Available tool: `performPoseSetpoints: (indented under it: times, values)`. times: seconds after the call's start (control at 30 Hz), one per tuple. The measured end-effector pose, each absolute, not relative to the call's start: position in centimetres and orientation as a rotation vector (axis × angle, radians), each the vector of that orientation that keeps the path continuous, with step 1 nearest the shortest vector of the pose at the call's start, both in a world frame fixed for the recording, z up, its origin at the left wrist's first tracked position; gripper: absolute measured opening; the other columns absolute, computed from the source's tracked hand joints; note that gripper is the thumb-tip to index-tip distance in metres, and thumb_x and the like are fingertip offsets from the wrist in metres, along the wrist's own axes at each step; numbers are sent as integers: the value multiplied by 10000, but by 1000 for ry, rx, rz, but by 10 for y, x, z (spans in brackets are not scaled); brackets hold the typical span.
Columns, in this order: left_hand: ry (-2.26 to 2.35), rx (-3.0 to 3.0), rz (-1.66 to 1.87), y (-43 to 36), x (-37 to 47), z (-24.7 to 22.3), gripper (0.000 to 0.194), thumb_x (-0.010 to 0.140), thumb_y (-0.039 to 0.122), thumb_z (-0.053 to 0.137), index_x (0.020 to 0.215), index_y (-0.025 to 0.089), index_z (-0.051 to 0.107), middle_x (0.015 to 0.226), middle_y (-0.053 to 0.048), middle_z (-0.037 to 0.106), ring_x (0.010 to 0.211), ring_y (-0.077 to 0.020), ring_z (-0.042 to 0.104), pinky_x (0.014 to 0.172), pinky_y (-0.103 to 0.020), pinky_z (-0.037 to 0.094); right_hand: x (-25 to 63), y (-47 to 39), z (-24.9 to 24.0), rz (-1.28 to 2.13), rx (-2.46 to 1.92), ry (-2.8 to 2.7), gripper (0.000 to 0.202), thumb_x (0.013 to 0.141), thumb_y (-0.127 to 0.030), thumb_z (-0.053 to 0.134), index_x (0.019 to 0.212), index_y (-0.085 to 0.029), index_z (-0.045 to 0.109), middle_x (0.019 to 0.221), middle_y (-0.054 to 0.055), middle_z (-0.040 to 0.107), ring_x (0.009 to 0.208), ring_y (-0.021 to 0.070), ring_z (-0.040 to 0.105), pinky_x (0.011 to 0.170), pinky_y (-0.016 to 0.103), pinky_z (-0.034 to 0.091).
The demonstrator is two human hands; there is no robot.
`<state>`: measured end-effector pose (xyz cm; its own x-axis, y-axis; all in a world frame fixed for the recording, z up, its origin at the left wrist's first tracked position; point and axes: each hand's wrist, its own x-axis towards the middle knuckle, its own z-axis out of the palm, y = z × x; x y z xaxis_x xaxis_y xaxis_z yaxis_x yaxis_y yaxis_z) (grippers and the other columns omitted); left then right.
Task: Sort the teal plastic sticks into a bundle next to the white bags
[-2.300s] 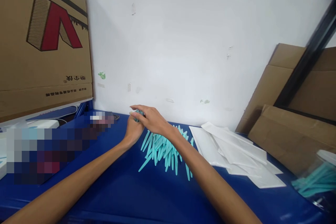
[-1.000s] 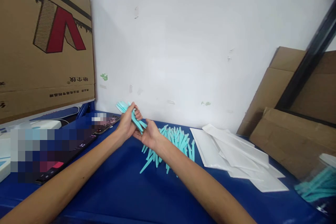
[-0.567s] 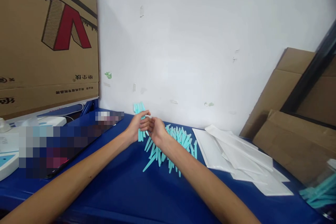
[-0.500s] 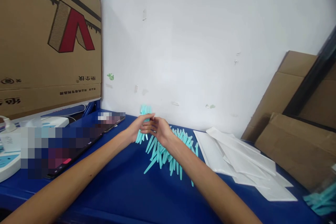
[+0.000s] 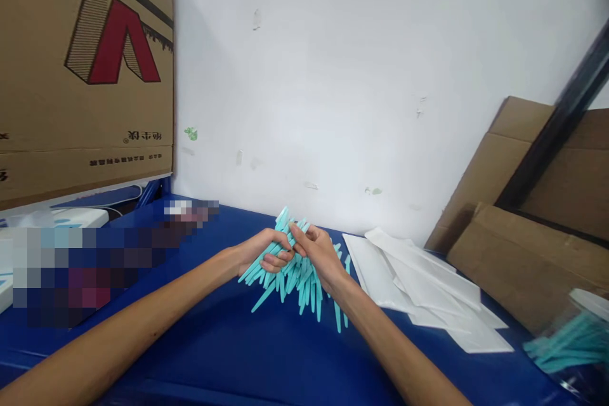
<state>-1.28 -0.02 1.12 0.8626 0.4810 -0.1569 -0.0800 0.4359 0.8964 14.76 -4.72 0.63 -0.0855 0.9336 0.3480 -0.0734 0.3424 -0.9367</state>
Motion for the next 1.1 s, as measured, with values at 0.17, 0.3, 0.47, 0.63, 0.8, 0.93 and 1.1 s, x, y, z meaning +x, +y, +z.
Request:
performPoseSetpoints:
  times: [0.17,0.3,0.47,0.63,0.8,0.93,1.1]
  values:
    - [499,1261,495,-8,-10,15,185,854,289,618,774,123,605,620,-2,516,415,-38,374,332,-139,230,152,-40,4,1120,-840,-1316,367,774,-526,707,829,-165,678,636,-22,596,568,115,519,680,278,436]
    - [499,1316,613,-11,-7,14,255,839,394,668,907,155,607,779,-35,591,495,-65,500,325,-136,247,158,-35,1,1095,-878,-1260,443,745,-561,718,898,-145,709,702,30,682,627,149,603,729,308,468]
    - [507,1406,706,-8,-7,11,296,854,431,643,963,156,628,803,-49,618,443,-38,451,320,-146,193,157,-39,3,1149,-833,-1290,454,775,-547,697,1032,-173,699,750,28,699,687,155,624,744,305,465]
    - [525,1447,709,-6,-7,7,317,860,471,628,960,170,625,749,-30,603,424,-38,420,345,-168,179,149,-42,1,1177,-806,-1306,484,797,-575,648,1044,-162,702,735,26,685,621,145,600,710,305,467]
    - [491,1412,587,-8,-7,6,352,876,474,602,741,149,592,562,26,465,365,-19,273,348,-187,159,147,-44,-1,1213,-782,-1236,460,774,-569,678,1018,-180,711,834,43,696,691,162,618,707,301,474]
    - [414,1410,490,-16,-8,15,325,893,405,582,681,158,580,469,49,385,349,-25,228,342,-183,150,146,-47,0,1231,-728,-1282,389,794,-544,678,905,-175,731,806,46,688,707,167,613,691,290,472]
    - [394,1284,343,-18,-8,21,224,821,255,526,634,142,572,424,24,382,326,-39,195,316,-197,114,146,-47,0,1093,-762,-1289,330,783,-484,716,809,-156,739,767,53,694,717,176,620,729,302,480]
